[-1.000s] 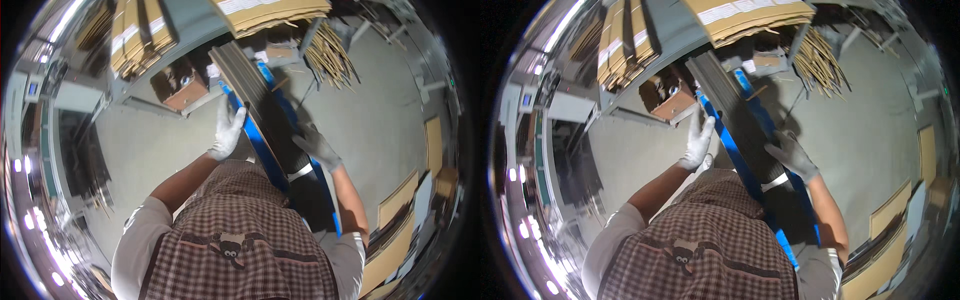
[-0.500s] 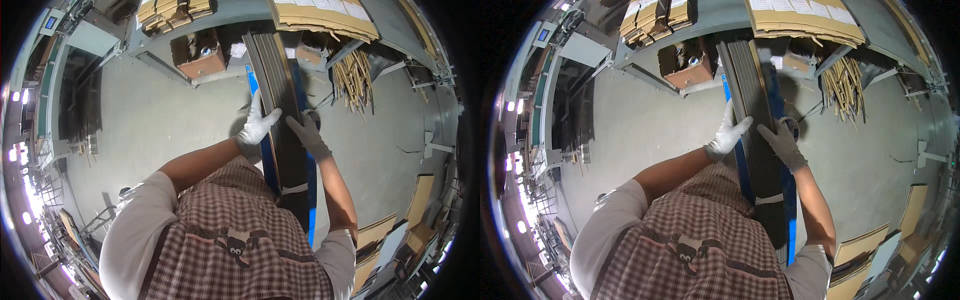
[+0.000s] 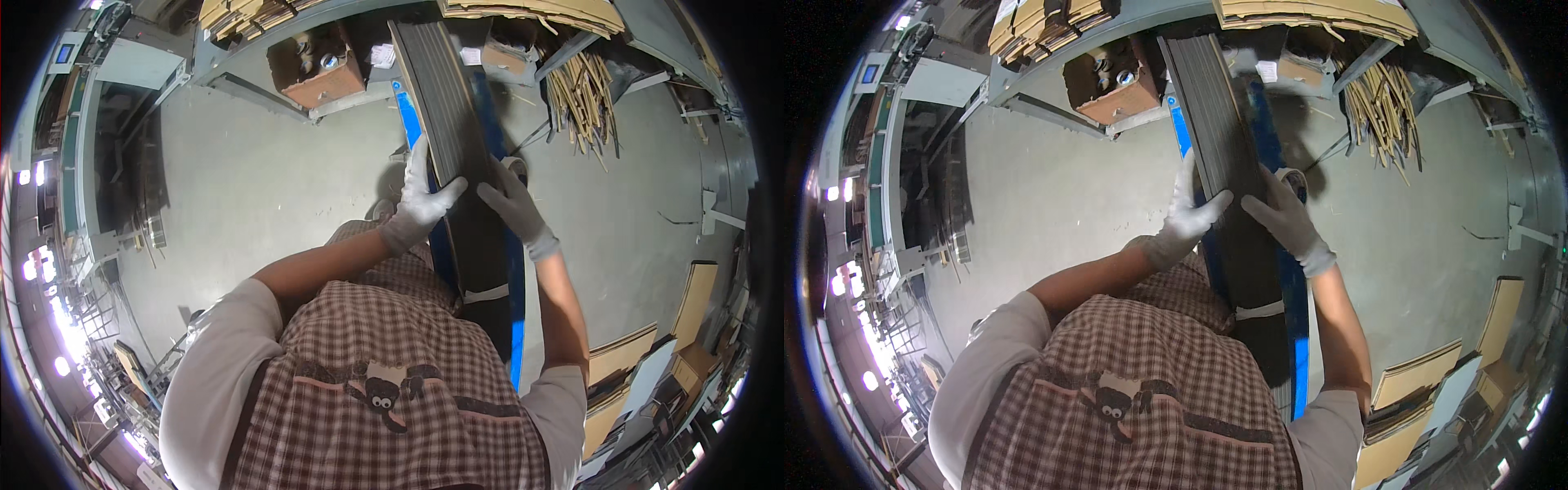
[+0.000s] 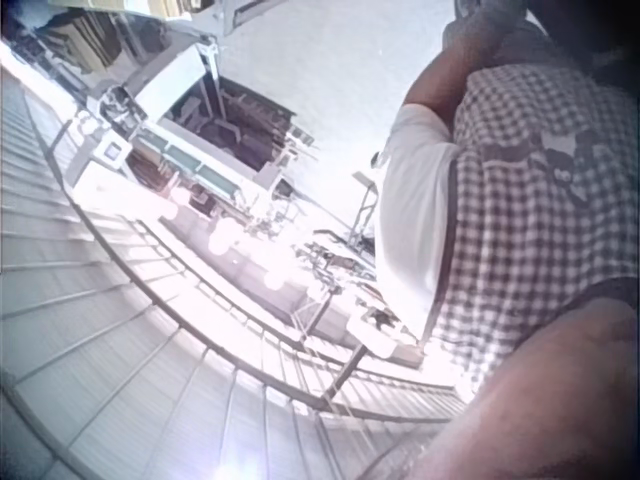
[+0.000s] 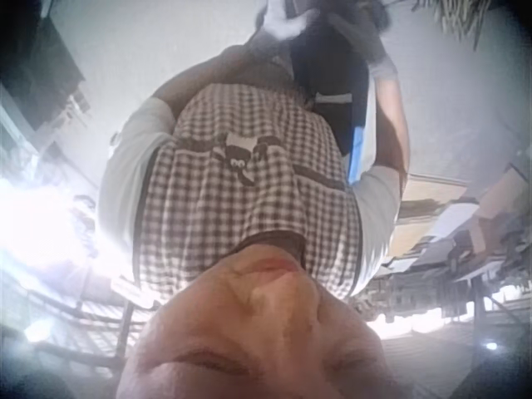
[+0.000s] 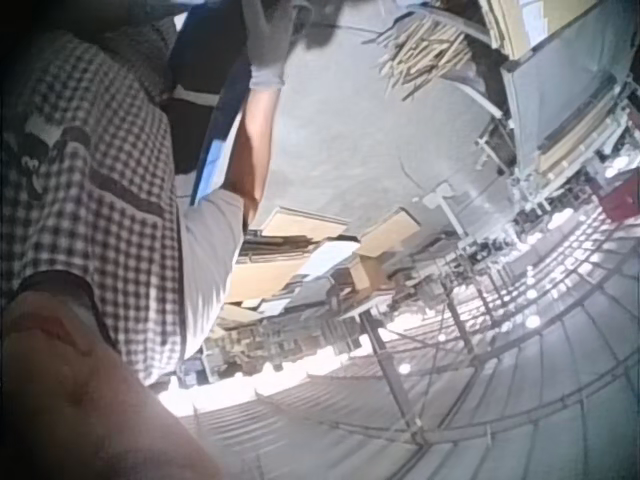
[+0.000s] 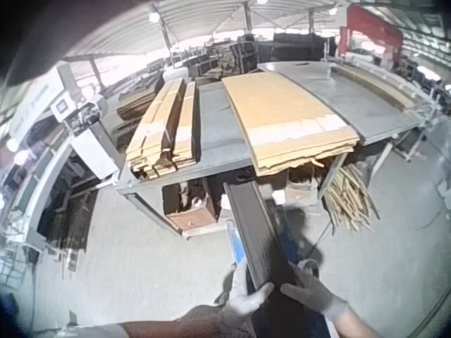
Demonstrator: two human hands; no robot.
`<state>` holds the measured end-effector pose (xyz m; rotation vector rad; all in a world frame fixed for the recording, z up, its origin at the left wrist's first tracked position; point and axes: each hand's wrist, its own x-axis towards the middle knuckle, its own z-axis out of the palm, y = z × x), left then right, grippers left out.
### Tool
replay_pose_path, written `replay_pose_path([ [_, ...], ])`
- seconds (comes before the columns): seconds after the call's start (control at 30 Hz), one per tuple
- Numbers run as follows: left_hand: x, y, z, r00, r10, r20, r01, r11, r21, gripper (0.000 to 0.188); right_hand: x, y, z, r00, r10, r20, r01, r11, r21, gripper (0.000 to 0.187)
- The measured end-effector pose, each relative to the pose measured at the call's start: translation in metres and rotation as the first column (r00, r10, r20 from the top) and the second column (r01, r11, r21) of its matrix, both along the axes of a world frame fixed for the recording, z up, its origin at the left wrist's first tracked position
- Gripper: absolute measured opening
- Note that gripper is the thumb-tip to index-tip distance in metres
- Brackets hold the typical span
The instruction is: Packing long thin boards into a stack and securing them with tape and labels.
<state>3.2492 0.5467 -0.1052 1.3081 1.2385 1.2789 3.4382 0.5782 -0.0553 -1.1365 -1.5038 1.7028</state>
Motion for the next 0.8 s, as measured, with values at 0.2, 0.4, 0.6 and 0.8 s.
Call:
replay_pose_path([
  [0.2, 0.000, 0.047, 0.000, 0.979, 0.201, 0.014, -0.194, 0.959, -0.204, 0.086, -0.010, 0.011, -0.001, 0.936, -0.054, 0.347, -0.008, 0.984, 0.176, 0.066],
  [0.4, 0.007, 0.048, 0.044, 0.969, 0.091, -0.232, -0.123, 0.984, -0.129, 0.088, -0.010, 0.033, -0.023, 0.816, -0.104, 0.569, -0.069, 0.959, 0.275, 0.076],
  [0.6, -0.016, 0.133, -0.011, 0.966, 0.251, 0.060, -0.233, 0.949, -0.212, 0.087, -0.033, 0.089, -0.031, 0.882, -0.126, 0.453, 0.012, 0.969, 0.246, 0.080],
  [0.8, -0.017, 0.168, -0.035, 0.965, 0.233, -0.121, -0.247, 0.962, -0.114, 0.077, -0.069, 0.154, -0.024, 0.920, -0.152, 0.362, 0.076, 0.974, 0.215, 0.070],
])
